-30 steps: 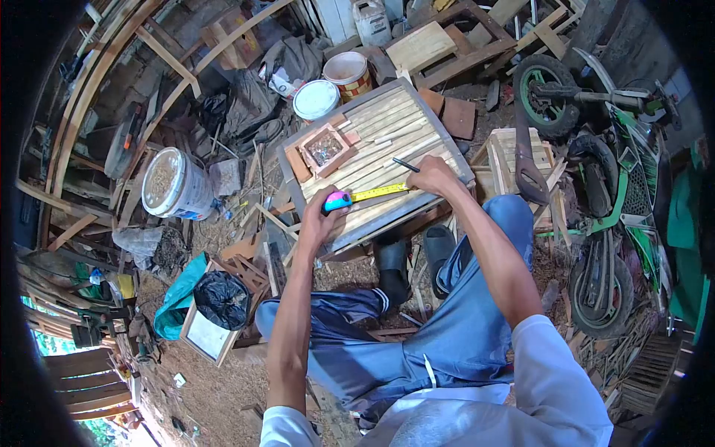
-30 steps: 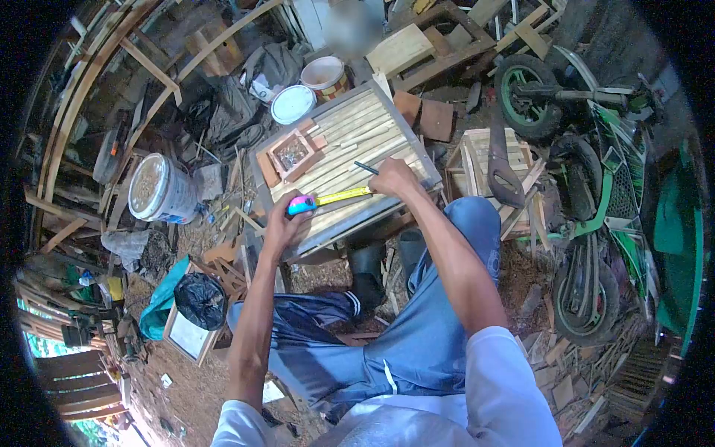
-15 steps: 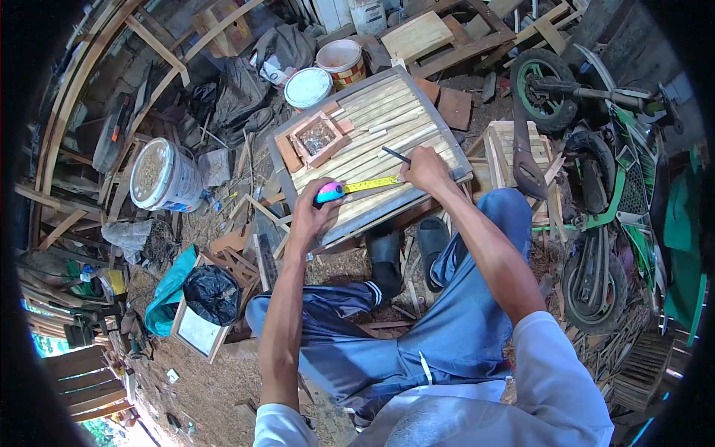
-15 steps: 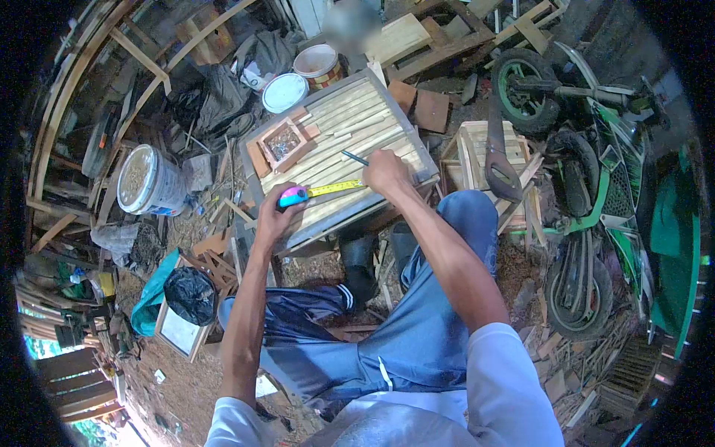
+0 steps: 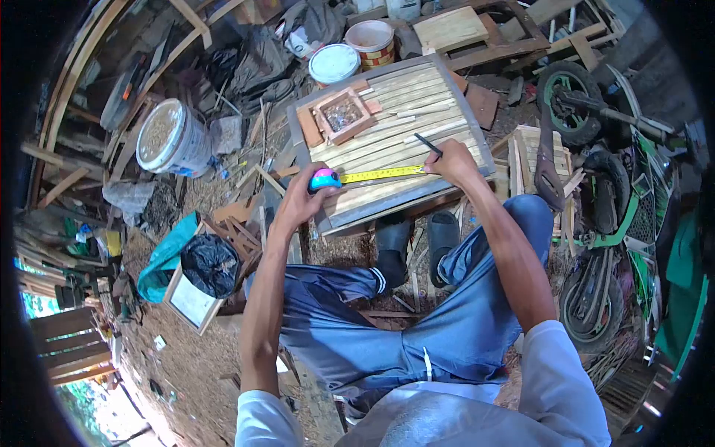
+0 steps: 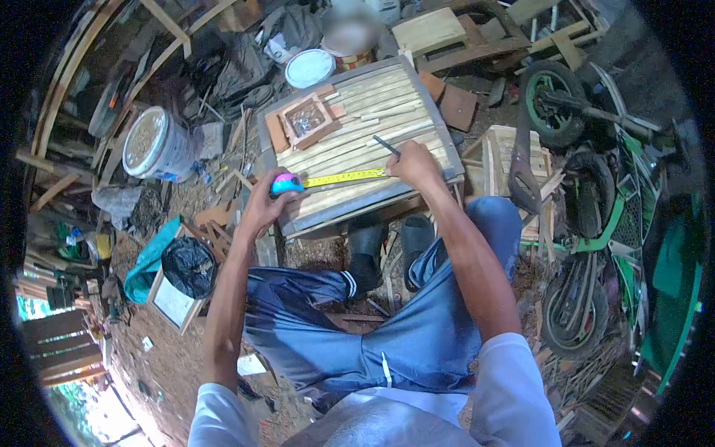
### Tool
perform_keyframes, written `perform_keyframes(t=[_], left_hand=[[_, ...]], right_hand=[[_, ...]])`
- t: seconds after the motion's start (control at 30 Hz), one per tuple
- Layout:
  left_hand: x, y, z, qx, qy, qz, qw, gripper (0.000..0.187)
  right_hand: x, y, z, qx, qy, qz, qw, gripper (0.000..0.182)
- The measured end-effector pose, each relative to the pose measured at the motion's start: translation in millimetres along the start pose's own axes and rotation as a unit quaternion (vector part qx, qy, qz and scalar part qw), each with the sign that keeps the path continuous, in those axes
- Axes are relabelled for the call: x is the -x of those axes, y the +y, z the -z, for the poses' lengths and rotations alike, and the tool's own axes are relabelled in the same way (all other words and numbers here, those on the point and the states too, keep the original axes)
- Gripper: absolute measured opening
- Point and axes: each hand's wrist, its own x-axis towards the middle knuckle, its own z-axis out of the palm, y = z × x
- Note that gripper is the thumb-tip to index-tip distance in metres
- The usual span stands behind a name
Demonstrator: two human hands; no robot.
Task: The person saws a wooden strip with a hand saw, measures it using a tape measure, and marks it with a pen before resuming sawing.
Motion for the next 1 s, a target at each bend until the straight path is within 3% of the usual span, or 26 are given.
perform_keyframes(t=[0.2, 0.33, 0.53, 0.63, 0.8, 0.9, 1.0], left_hand=[[13, -7, -15, -0.059, 0.072, -0.034, 0.995, 0.050], [13, -19, -25, -0.015, 0.108, -0.038, 0.993, 0.056], [10, -21, -20, -0.022, 0.087, -0.043, 0.995, 0.054], [8, -24, -21, -0.017, 0.089, -0.053, 0.995, 0.054], [7, -23, -17, 0.001, 0.075, -0.052, 0.996, 0.051], [7, -26, -19, 0.005, 0.074, -0.054, 0.996, 0.050], [6, -27, -17, -0.004, 0.073, -0.056, 0.996, 0.050]], right_hand=[[0, -4, 2, 0.008, 0.013, 0.050, 0.999, 0.018], [0, -8, 5, 0.019, 0.013, 0.057, 0.998, 0.014], [0, -14, 5, 0.064, 0.005, 0.054, 0.996, 0.016], [3, -22, 7, 0.051, 0.060, 0.058, 0.995, 0.023], [19, -57, -5, -0.162, 0.129, 0.139, 0.968, 0.043], [36, -76, -4, -0.108, 0.099, 0.174, 0.974, 0.047], [43, -89, -12, -0.160, 0.038, 0.152, 0.975, 0.047]])
